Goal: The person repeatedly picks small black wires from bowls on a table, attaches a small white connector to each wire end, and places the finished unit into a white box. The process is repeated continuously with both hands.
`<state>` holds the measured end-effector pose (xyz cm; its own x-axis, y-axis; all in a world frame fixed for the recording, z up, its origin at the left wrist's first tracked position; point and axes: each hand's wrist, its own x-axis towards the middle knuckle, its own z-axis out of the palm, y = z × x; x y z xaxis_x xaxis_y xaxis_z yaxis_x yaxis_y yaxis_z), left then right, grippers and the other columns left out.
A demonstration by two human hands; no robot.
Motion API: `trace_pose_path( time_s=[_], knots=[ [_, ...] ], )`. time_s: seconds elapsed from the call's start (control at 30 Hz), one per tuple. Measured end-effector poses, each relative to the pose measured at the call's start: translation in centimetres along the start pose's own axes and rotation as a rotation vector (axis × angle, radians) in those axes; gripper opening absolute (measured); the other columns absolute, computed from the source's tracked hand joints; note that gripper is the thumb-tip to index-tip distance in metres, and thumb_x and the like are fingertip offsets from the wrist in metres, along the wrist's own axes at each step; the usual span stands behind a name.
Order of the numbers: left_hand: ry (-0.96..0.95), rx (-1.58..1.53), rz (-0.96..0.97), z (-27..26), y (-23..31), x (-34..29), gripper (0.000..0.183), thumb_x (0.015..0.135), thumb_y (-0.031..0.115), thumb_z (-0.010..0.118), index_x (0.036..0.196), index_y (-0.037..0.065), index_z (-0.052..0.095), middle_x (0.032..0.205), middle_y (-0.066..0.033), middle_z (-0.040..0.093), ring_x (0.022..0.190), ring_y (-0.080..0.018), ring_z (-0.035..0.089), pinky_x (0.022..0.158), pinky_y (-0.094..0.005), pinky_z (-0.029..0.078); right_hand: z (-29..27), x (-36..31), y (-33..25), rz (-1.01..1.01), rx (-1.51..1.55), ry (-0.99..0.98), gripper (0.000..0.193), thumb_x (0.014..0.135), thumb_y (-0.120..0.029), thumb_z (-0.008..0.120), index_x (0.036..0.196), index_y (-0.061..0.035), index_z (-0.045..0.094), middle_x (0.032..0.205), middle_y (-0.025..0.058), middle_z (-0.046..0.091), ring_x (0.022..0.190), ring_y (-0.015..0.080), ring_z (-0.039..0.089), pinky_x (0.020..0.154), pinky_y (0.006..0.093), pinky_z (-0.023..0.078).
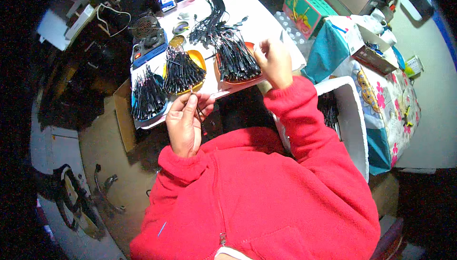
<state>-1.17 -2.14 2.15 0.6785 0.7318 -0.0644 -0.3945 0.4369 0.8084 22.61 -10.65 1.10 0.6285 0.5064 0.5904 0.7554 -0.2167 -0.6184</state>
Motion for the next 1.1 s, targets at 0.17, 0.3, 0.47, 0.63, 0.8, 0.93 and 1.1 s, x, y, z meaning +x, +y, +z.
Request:
trace_pose_path(
  time_s=[0.17, 0.3, 0.47, 0.63, 0.8, 0.93, 1.1],
  knots=[
    [-0.053, -0.120, 0.112, 1.2, 0.2, -0.3, 0.016, 0.096, 0.008, 0.054, 0.106, -0.003, 0.060, 0.101, -0.0162, 0.067, 0.094, -0.0237, 0.067, 0.083, -0.0343, 0.057, -1.0, -6.0, -6.5, 0.415, 0.970, -0.419, 0.008, 0.091, -0.012, 0.060, 0.090, -0.0035, 0.059, 0.078, -0.0029, 0.056, 0.068, 0.0046, 0.049, 0.060, 0.0189, 0.038],
    [-0.106, -0.141, 0.173, 1.9, 0.4, -1.3, 0.016, 0.095, 0.007, 0.054, 0.108, -0.002, 0.061, 0.102, -0.0164, 0.067, 0.093, -0.0221, 0.067, 0.082, -0.0326, 0.056, -1.5, -8.6, -10.1, 0.486, 1.188, -0.557, 0.011, 0.090, -0.009, 0.064, 0.096, -0.0009, 0.058, 0.092, 0.0010, 0.062, 0.083, 0.0076, 0.057, 0.075, 0.0213, 0.045],
    [-0.095, -0.152, 0.222, 2.2, 0.7, -2.8, 0.016, 0.095, 0.008, 0.055, 0.106, -0.002, 0.062, 0.100, -0.0162, 0.068, 0.083, -0.0185, 0.066, 0.074, -0.0283, 0.055, -1.1, -9.9, -12.5, 0.478, 1.087, -0.391, 0.010, 0.087, -0.001, 0.064, 0.093, 0.0003, 0.056, 0.085, 0.0003, 0.061, 0.074, 0.0043, 0.057, 0.064, 0.0192, 0.048],
    [-0.026, -0.147, 0.269, 3.0, 0.3, -3.8, 0.015, 0.096, 0.010, 0.056, 0.104, 0.001, 0.064, 0.098, -0.0155, 0.069, 0.078, -0.0141, 0.065, 0.064, -0.0232, 0.052, -0.2, -11.0, -13.7, 0.388, 0.926, -0.224, 0.013, 0.088, 0.002, 0.061, 0.096, -0.0023, 0.052, 0.082, 0.0012, 0.063, 0.064, 0.0056, 0.058, 0.055, 0.0181, 0.048],
    [0.022, -0.197, 0.282, 3.5, 0.1, -4.2, 0.016, 0.096, 0.013, 0.055, 0.104, 0.002, 0.063, 0.098, -0.0171, 0.069, 0.076, -0.0127, 0.065, 0.055, -0.0199, 0.049, 0.6, -11.9, -14.0, 0.444, 1.177, -0.128, 0.014, 0.085, 0.001, 0.065, 0.093, -0.0016, 0.053, 0.077, 0.0011, 0.060, 0.066, 0.0050, 0.058, 0.058, 0.0192, 0.049],
    [0.028, -0.187, 0.283, 3.6, -0.1, -4.2, 0.017, 0.096, 0.013, 0.055, 0.104, 0.000, 0.063, 0.098, -0.0173, 0.069, 0.081, -0.0159, 0.066, 0.065, -0.0230, 0.052, 1.1, -12.2, -13.6, 0.405, 1.125, -0.091, 0.014, 0.084, 0.001, 0.065, 0.092, -0.0017, 0.054, 0.081, 0.0012, 0.061, 0.069, 0.0051, 0.058, 0.060, 0.0199, 0.050],
    [0.027, -0.074, 0.333, 3.4, -0.5, -4.1, 0.016, 0.092, 0.007, 0.061, 0.104, -0.003, 0.065, 0.096, -0.0134, 0.070, 0.081, -0.0161, 0.067, 0.071, -0.0236, 0.053, 1.0, -11.7, -13.2, 0.241, 0.857, -0.152, 0.016, 0.080, -0.003, 0.071, 0.088, 0.0004, 0.057, 0.082, 0.0051, 0.058, 0.072, 0.0080, 0.060, 0.064, 0.0240, 0.050]
  ],
)
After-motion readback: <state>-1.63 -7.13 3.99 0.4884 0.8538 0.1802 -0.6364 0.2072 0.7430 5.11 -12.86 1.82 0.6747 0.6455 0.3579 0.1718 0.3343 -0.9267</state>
